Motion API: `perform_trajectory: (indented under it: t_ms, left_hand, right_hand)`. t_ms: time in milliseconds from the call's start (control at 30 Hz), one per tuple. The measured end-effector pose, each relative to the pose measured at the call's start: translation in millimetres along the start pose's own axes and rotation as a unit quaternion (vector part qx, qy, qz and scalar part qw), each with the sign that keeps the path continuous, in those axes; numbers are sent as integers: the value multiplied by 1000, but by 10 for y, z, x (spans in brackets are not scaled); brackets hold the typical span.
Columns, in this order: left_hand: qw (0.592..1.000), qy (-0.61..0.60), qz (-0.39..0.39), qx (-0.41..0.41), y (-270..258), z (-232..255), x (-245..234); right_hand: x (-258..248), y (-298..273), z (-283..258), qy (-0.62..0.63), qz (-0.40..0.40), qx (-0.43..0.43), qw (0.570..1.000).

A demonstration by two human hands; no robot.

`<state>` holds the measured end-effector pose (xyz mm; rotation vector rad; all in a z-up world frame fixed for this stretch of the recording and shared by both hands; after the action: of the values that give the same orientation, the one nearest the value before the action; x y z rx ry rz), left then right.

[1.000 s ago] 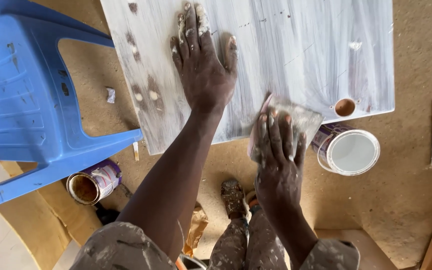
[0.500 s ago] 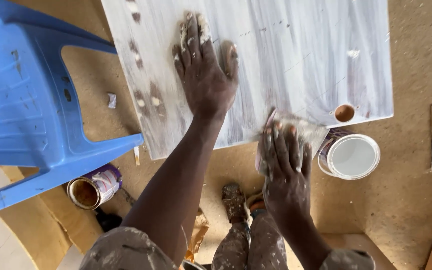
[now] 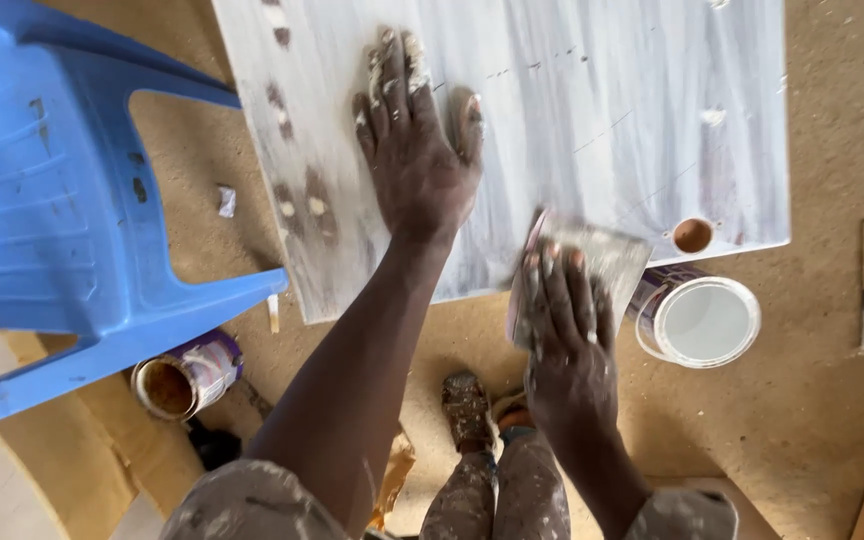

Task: Sanding a wooden board with a sanding block to smooth out the surface coating.

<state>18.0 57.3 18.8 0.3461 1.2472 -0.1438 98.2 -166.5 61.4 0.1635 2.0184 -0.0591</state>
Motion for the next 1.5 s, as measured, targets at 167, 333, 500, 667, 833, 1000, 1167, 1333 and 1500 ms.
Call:
perform_trajectory:
  t_ms: [167, 333, 500, 667, 833, 1000, 1167, 1333, 1500]
  left_hand:
    - [1000, 10, -18, -15, 53, -25, 50]
    - [1000, 21, -6, -16, 6, 10, -76]
    - [998, 45, -9, -33, 0, -58, 34]
    - [999, 28, -7, -16, 27, 9, -39]
    - [1000, 19, 19, -9, -30, 10, -60]
    - [999, 15, 39, 1, 52, 49, -97]
    - [1000, 19, 3, -11, 30, -11, -39]
    - [1000, 13, -10, -14, -17, -19, -25]
    - [1000, 10, -6, -4, 20, -15, 5]
  right_hand:
    - [-27, 55, -29, 7, -6, -12, 1000]
    - [-59, 27, -12, 2, -12, -34, 999]
    - [16, -12, -15, -8, -26, -24, 999]
    - [-27, 31, -48, -17, -16, -17, 1000]
    - [-11, 12, -59, -34, -39, -22, 998]
    - [-36, -34, -10, -24, -18, -8, 1000]
    - [-205, -559, 163, -39, -58, 25, 997]
    - [-379, -569, 195, -41, 51, 93, 993]
    - [-260, -82, 130, -61, 117, 76, 988]
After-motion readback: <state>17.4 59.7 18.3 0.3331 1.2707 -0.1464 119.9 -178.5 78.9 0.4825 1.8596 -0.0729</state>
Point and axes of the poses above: each hand's wrist, its own y-axis towards the middle knuckle, its own x-axis out of the palm, z = x × y, the point moved 6 cm from there along y, towards the middle knuckle, and after that the axes turned 3 degrees about -z, right-handed, at the moved point
